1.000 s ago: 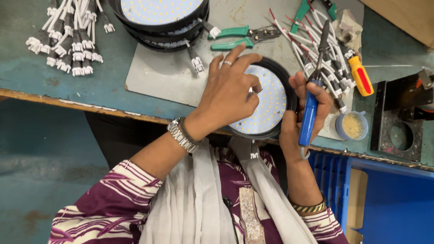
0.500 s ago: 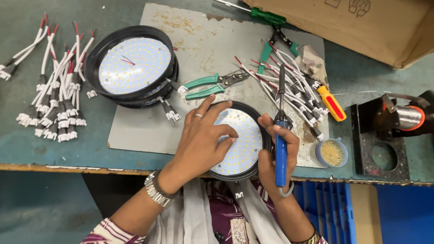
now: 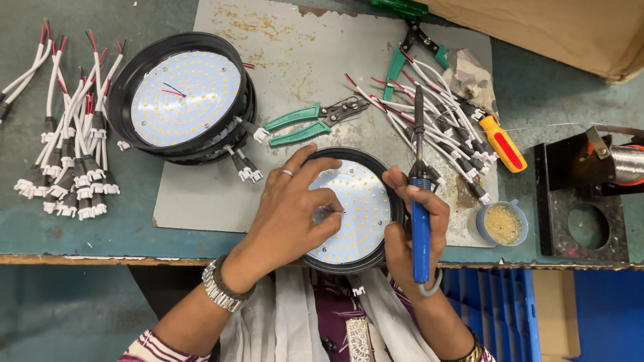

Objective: The person solders wires to a circular LED module using a soldering iron and solder wire. They repeatedly apply flux from a small container, heat the contact points, and feed solder to secure the connections. Completed modules are stacked on the left side of the workbench.

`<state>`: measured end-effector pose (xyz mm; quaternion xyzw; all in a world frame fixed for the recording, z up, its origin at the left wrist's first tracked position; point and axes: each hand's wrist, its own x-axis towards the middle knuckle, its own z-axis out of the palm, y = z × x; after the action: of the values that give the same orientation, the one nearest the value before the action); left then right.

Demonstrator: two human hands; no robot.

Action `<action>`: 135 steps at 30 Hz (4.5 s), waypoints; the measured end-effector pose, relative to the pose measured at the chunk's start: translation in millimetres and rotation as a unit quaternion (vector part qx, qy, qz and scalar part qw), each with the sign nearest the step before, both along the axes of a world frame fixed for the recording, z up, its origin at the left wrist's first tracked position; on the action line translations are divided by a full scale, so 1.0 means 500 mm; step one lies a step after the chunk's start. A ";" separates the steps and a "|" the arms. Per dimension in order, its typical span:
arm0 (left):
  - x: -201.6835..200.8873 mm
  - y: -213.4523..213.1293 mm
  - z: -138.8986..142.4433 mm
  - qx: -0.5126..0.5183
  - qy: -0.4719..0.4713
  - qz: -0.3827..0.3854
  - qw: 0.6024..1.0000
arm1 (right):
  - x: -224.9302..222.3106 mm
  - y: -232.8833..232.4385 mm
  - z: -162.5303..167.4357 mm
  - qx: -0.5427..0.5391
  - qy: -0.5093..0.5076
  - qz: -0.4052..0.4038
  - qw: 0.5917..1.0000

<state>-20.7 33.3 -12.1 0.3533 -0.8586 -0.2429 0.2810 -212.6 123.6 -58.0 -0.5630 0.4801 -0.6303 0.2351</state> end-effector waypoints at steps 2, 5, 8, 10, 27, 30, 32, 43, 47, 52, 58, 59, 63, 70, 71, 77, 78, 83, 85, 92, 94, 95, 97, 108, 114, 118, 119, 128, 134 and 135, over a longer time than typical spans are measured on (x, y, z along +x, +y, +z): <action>0.000 -0.002 -0.003 0.004 0.002 0.006 1.000 | 0.000 0.000 0.001 -0.001 0.004 0.001 1.000; 0.000 -0.006 -0.006 0.014 0.003 0.012 1.000 | -0.001 -0.001 0.001 -0.002 0.010 0.003 1.000; -0.001 -0.007 -0.006 0.026 0.000 0.019 0.999 | -0.001 0.001 0.000 0.001 0.019 -0.011 1.000; -0.001 -0.008 -0.006 0.033 0.004 0.021 0.999 | -0.002 0.006 -0.002 0.002 0.041 -0.039 0.998; -0.005 -0.009 -0.003 0.064 0.017 0.047 0.997 | -0.169 0.114 0.037 -0.084 0.013 -0.178 0.980; -0.007 -0.010 -0.005 0.062 0.018 0.051 0.997 | -0.185 0.121 0.057 -0.098 -0.026 -0.166 0.981; -0.007 -0.010 -0.006 0.058 0.020 0.053 0.997 | -0.182 0.113 0.070 -0.105 -0.042 -0.158 0.981; -0.004 -0.009 -0.002 0.052 0.038 0.058 0.996 | -0.119 0.034 0.172 0.177 0.073 -0.117 0.975; -0.003 -0.010 -0.001 0.048 0.038 0.060 0.996 | -0.107 0.019 0.185 0.179 0.099 -0.093 0.975; -0.003 -0.010 0.000 0.051 0.035 0.058 0.996 | -0.104 0.009 0.201 0.180 0.135 -0.074 0.972; -0.003 -0.009 0.002 0.054 0.033 0.061 0.996 | -0.104 -0.009 0.223 0.174 0.200 -0.037 0.963; -0.003 -0.009 0.002 0.055 0.032 0.061 0.996 | -0.104 -0.012 0.226 0.163 0.213 -0.027 0.963; -0.004 -0.010 0.002 0.058 0.027 0.061 0.996 | -0.102 -0.017 0.231 0.140 0.245 -0.007 0.959; -0.003 -0.011 0.003 0.056 0.028 0.056 0.996 | -0.114 -0.006 0.224 0.174 0.091 -0.065 0.978; -0.002 -0.010 0.002 0.057 0.027 0.056 0.996 | -0.119 -0.007 0.222 0.176 0.082 -0.060 0.979; -0.004 -0.010 -0.002 0.053 0.032 0.060 0.996 | -0.127 -0.016 0.202 0.198 0.059 -0.035 0.978; -0.004 -0.010 -0.002 0.051 0.031 0.060 0.996 | -0.127 -0.019 0.200 0.202 0.059 -0.035 0.977; -0.003 -0.010 -0.004 0.047 0.029 0.061 0.997 | -0.127 -0.026 0.195 0.209 0.041 -0.027 0.977; -0.003 -0.010 -0.003 0.051 0.034 0.062 0.996 | -0.126 -0.026 0.195 0.205 0.040 -0.018 0.978; -0.001 -0.010 -0.002 0.044 0.032 0.058 0.997 | -0.128 -0.018 0.210 0.191 0.047 -0.060 0.979; -0.002 -0.010 -0.001 0.044 0.032 0.058 0.997 | -0.129 -0.019 0.212 0.175 0.053 -0.049 0.982; -0.002 -0.010 -0.001 0.045 0.033 0.058 0.997 | -0.129 -0.018 0.211 0.190 0.052 -0.062 0.978; -0.002 -0.008 -0.002 0.049 0.033 0.060 0.996 | -0.126 -0.018 0.205 0.222 0.051 -0.086 0.970; -0.004 -0.008 -0.003 0.041 0.030 0.062 0.997 | -0.137 -0.027 0.190 0.207 0.015 -0.047 0.977; -0.004 -0.008 -0.003 0.038 0.031 0.064 0.997 | -0.141 -0.021 0.188 0.207 0.005 -0.056 0.977; -0.003 -0.008 -0.004 0.040 0.030 0.061 0.997 | -0.131 -0.029 0.186 0.213 0.032 -0.044 0.975; -0.002 -0.008 -0.004 0.039 0.031 0.061 0.997 | -0.129 -0.029 0.189 0.218 0.045 -0.044 0.974; -0.003 -0.008 -0.002 0.045 0.029 0.059 0.997 | -0.095 -0.007 0.233 0.195 0.096 -0.065 0.974; -0.003 -0.008 -0.003 0.036 0.027 0.059 0.997 | -0.118 0.003 0.240 0.189 0.038 -0.123 0.974; -0.003 -0.007 -0.003 0.036 0.027 0.061 0.997 | -0.121 0.004 0.234 0.182 0.038 -0.110 0.976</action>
<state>-22.4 29.6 -13.5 0.4084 -0.8182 -0.2652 0.3057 -273.0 125.3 59.1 -0.4779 0.6542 -0.5326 0.2448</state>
